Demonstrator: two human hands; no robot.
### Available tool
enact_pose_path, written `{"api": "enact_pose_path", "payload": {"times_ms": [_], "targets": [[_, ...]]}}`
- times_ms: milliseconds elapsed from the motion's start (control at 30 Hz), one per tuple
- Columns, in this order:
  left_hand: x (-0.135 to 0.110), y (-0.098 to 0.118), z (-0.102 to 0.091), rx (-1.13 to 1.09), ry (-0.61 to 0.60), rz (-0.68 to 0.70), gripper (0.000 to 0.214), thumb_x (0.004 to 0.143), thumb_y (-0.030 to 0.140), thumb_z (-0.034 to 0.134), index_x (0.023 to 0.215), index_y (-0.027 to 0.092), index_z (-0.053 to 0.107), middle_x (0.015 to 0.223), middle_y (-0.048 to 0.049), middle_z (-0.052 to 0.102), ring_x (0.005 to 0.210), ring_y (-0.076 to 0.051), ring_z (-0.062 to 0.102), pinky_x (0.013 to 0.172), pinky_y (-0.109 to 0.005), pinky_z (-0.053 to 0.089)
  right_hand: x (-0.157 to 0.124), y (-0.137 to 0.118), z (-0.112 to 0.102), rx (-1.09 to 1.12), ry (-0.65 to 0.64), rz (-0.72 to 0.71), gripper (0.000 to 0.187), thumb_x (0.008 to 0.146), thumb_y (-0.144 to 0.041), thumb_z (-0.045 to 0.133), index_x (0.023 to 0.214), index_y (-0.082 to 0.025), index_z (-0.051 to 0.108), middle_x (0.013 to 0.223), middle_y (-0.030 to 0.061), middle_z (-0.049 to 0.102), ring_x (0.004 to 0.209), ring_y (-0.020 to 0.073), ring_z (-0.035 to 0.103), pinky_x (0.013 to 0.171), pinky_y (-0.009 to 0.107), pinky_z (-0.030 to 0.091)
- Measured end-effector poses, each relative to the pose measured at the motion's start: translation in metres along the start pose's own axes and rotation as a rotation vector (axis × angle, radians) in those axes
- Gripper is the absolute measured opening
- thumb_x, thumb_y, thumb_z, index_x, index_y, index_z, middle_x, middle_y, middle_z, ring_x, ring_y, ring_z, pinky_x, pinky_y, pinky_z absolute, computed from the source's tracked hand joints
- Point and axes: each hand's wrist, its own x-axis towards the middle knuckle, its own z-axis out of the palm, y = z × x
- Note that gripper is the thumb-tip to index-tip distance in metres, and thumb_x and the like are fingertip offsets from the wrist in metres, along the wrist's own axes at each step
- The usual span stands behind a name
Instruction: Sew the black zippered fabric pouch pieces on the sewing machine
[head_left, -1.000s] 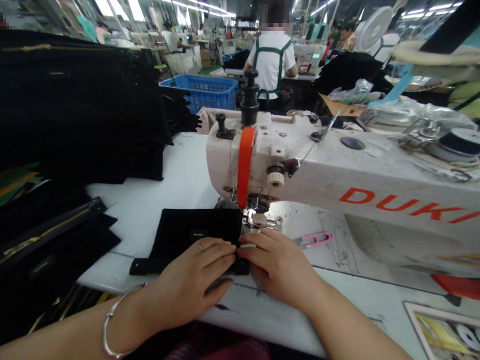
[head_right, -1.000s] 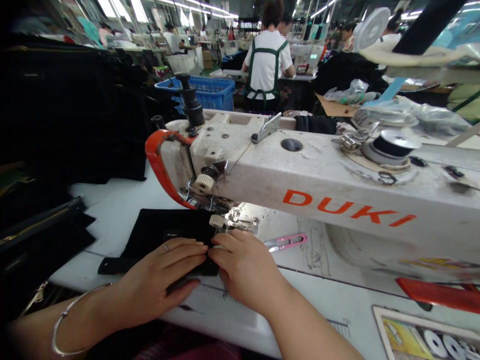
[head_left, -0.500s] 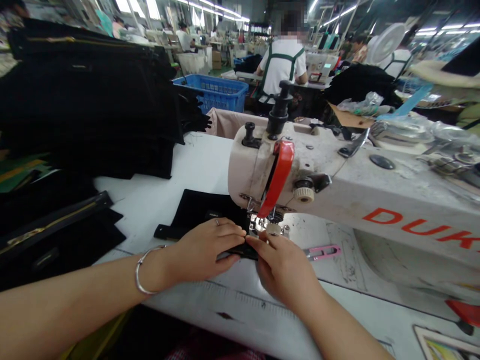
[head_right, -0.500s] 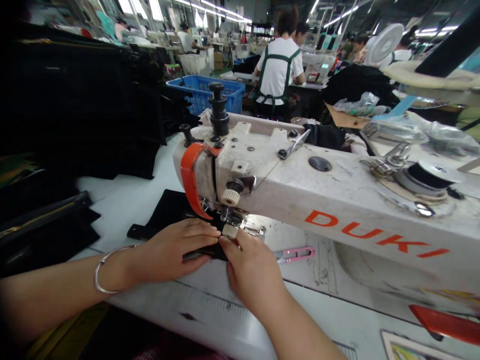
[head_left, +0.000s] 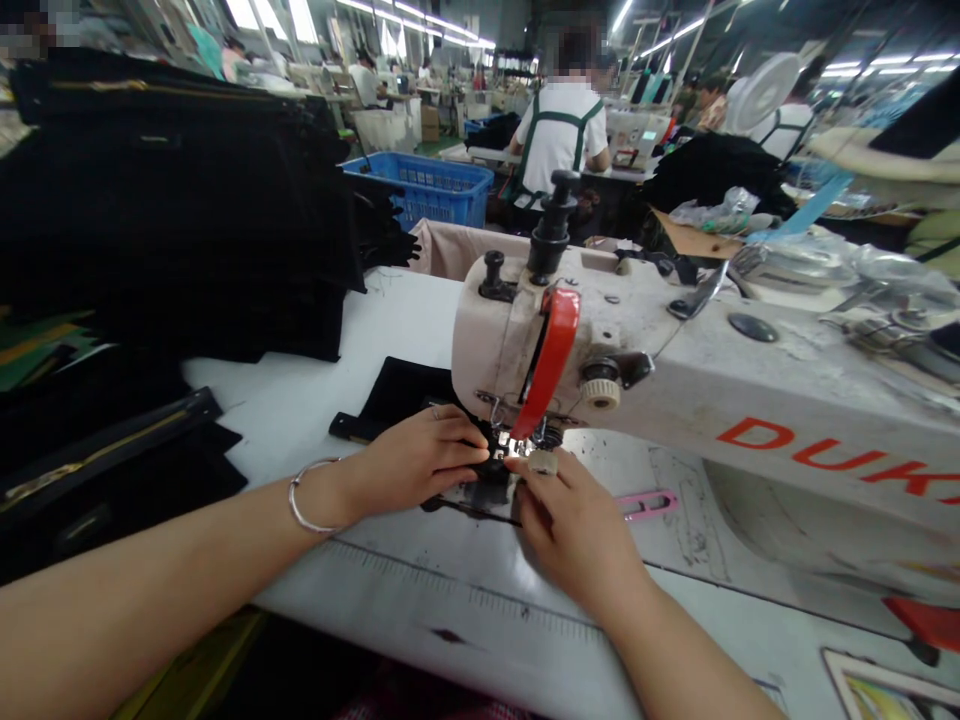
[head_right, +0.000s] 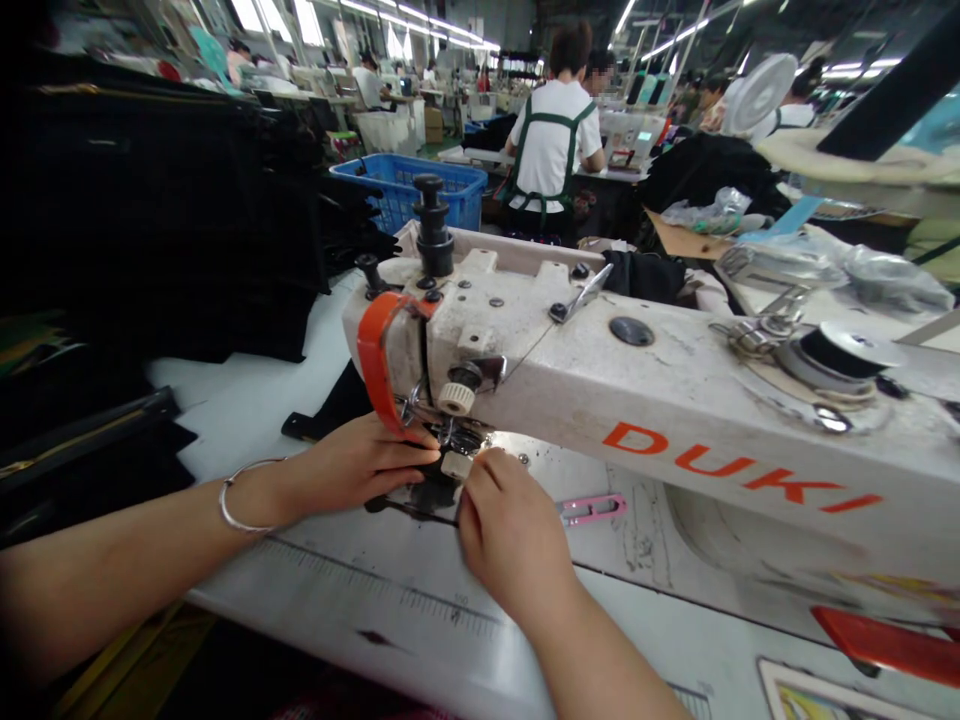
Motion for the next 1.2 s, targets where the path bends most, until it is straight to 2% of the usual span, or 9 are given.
{"api": "enact_pose_path", "payload": {"times_ms": [67, 167, 233, 300, 400, 500, 733, 967, 1200], "targets": [[-0.004, -0.006, -0.002, -0.038, 0.030, -0.032, 0.019, 0.096, 0.026, 0.057, 0.109, 0.018, 0.069, 0.110, -0.0070, 0.071, 0.105, -0.021, 0.064, 0.098, -0.040, 0.050, 0.001, 0.003, -0.004, -0.017, 0.058, 0.007, 0.019, 0.093, -0.014, 0.046, 0.104, -0.016, 0.061, 0.102, 0.0100, 0.061, 0.093, 0.0237, 0.054, 0.082, 0.038, 0.048], [-0.008, -0.010, -0.004, -0.121, 0.061, -0.073, 0.017, 0.095, 0.023, 0.059, 0.105, 0.019, 0.071, 0.109, -0.0057, 0.072, 0.102, -0.018, 0.065, 0.094, -0.034, 0.052, 0.003, 0.007, -0.006, -0.113, 0.055, 0.052, 0.015, 0.096, -0.022, 0.048, 0.091, -0.016, 0.061, 0.088, 0.0073, 0.061, 0.085, 0.0235, 0.054, 0.076, 0.038, 0.046], [-0.008, -0.006, -0.003, -0.140, 0.057, -0.102, 0.015, 0.094, 0.023, 0.060, 0.104, 0.020, 0.071, 0.108, -0.0041, 0.072, 0.101, -0.016, 0.065, 0.093, -0.032, 0.052, 0.003, 0.008, -0.006, -0.193, 0.047, 0.088, 0.024, 0.097, -0.029, 0.051, 0.077, -0.018, 0.059, 0.075, 0.0055, 0.058, 0.077, 0.0236, 0.053, 0.069, 0.038, 0.045], [-0.006, 0.003, -0.001, -0.121, 0.040, -0.145, 0.015, 0.094, 0.022, 0.061, 0.105, 0.021, 0.070, 0.108, -0.0025, 0.072, 0.101, -0.016, 0.065, 0.094, -0.031, 0.051, 0.002, 0.008, -0.005, -0.205, 0.066, 0.077, 0.027, 0.095, -0.031, 0.054, 0.072, -0.018, 0.058, 0.071, 0.0048, 0.057, 0.074, 0.0238, 0.053, 0.067, 0.038, 0.044], [-0.004, 0.017, 0.004, -0.077, 0.030, -0.190, 0.015, 0.095, 0.021, 0.059, 0.106, 0.020, 0.069, 0.110, -0.0017, 0.071, 0.101, -0.016, 0.064, 0.095, -0.031, 0.050, 0.002, 0.005, -0.002, -0.048, 0.069, -0.068, 0.012, 0.095, -0.021, 0.054, 0.094, -0.017, 0.066, 0.092, 0.0067, 0.066, 0.088, 0.0238, 0.056, 0.077, 0.038, 0.047], [-0.003, 0.022, 0.009, -0.051, 0.065, -0.189, 0.013, 0.095, 0.019, 0.058, 0.102, 0.019, 0.069, 0.106, -0.0018, 0.072, 0.098, -0.016, 0.064, 0.094, -0.031, 0.050, 0.001, 0.002, 0.002, 0.066, 0.039, -0.137, 0.020, 0.096, -0.014, 0.053, 0.111, -0.018, 0.065, 0.107, 0.0066, 0.068, 0.097, 0.0225, 0.057, 0.086, 0.037, 0.048], [0.005, 0.016, 0.010, -0.074, 0.082, -0.217, 0.012, 0.095, 0.019, 0.058, 0.096, 0.019, 0.070, 0.102, -0.0014, 0.072, 0.096, -0.016, 0.065, 0.092, -0.030, 0.050, 0.003, 0.003, 0.008, 0.023, 0.070, -0.112, 0.026, 0.093, -0.010, 0.056, 0.115, -0.017, 0.067, 0.115, 0.0100, 0.067, 0.099, 0.0254, 0.060, 0.087, 0.042, 0.052], [0.018, 0.009, 0.009, -0.093, 0.076, -0.267, 0.009, 0.091, 0.016, 0.064, 0.092, 0.020, 0.072, 0.099, -0.0006, 0.074, 0.100, -0.018, 0.066, 0.095, -0.030, 0.048, 0.008, 0.002, 0.008, -0.022, 0.038, -0.071, 0.032, 0.093, -0.012, 0.053, 0.123, -0.015, 0.064, 0.123, 0.0125, 0.064, 0.104, 0.0282, 0.058, 0.088, 0.045, 0.054], [0.018, 0.007, 0.014, -0.071, 0.105, -0.297, 0.009, 0.089, 0.016, 0.065, 0.090, 0.021, 0.073, 0.099, -0.0009, 0.074, 0.101, -0.019, 0.066, 0.094, -0.031, 0.050, 0.008, 0.001, 0.010, -0.064, 0.021, -0.041, 0.034, 0.093, -0.013, 0.052, 0.125, -0.015, 0.062, 0.125, 0.0126, 0.063, 0.108, 0.0291, 0.056, 0.091, 0.047, 0.053]]}}
